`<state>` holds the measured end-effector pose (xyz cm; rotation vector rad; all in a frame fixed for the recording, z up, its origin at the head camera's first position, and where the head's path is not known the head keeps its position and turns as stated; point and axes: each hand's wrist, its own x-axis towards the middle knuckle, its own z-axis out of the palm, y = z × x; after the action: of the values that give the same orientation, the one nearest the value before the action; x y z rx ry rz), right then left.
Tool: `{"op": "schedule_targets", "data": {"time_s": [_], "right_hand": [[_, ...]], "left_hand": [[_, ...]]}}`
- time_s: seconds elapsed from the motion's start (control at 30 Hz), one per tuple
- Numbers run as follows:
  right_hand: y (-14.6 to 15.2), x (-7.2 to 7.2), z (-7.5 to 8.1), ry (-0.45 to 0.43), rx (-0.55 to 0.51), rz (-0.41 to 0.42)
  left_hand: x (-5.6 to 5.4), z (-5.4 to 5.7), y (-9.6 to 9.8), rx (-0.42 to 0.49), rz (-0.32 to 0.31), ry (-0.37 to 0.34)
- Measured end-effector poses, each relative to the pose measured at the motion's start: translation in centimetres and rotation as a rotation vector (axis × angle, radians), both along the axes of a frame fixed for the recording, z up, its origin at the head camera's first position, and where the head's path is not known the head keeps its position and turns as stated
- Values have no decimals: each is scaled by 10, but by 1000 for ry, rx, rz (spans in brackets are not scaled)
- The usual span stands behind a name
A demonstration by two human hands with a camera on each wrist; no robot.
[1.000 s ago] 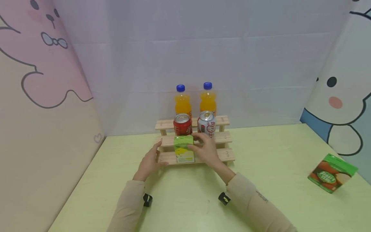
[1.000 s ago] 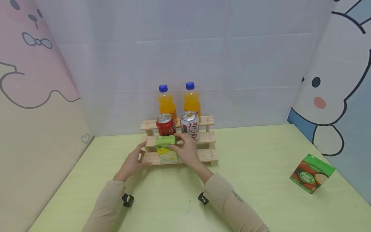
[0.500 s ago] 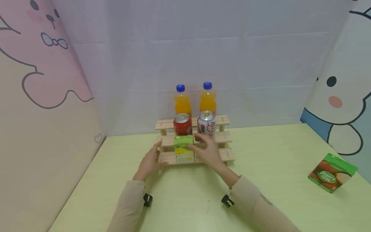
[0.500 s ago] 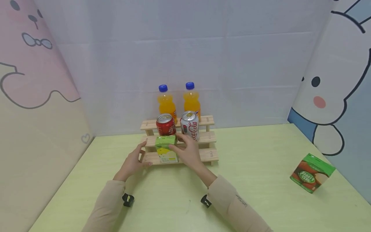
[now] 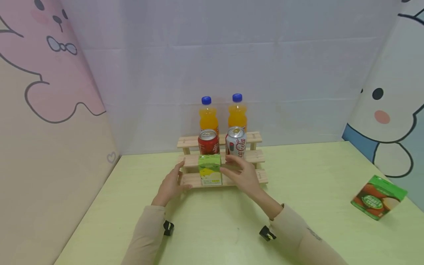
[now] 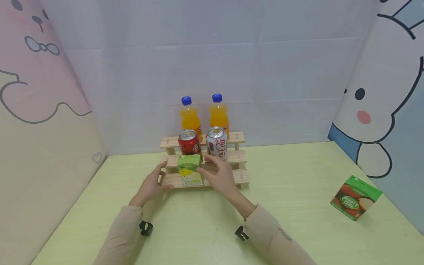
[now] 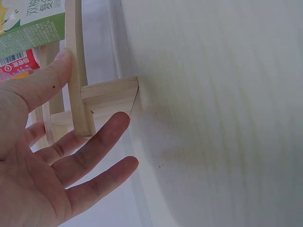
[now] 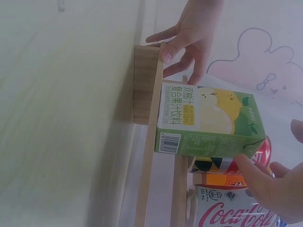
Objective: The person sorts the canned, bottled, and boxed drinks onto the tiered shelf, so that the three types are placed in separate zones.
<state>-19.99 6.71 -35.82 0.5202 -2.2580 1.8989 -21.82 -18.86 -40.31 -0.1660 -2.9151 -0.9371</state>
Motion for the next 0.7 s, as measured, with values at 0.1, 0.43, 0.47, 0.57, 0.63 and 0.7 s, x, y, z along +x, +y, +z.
{"op": "schedule_targets", "data": {"time_s": [0.1,0.43,0.47,0.57,0.63,0.7], "right_hand": [[4,2,0,16,18,-1],[22,11,-4,54,5,46],[24,12,-4,57,8,45],[29,16,-5,60,17,50],[33,17,-6,66,17,62],[37,19,-6,70,25,70]], "left_hand": [[0,0,0,0,1,1],[1,-1,0,4,6,-2],[1,-1,0,5,4,2],[2,0,0,6,4,4],[2,0,0,7,3,4],[2,1,0,7,5,-2]]}}
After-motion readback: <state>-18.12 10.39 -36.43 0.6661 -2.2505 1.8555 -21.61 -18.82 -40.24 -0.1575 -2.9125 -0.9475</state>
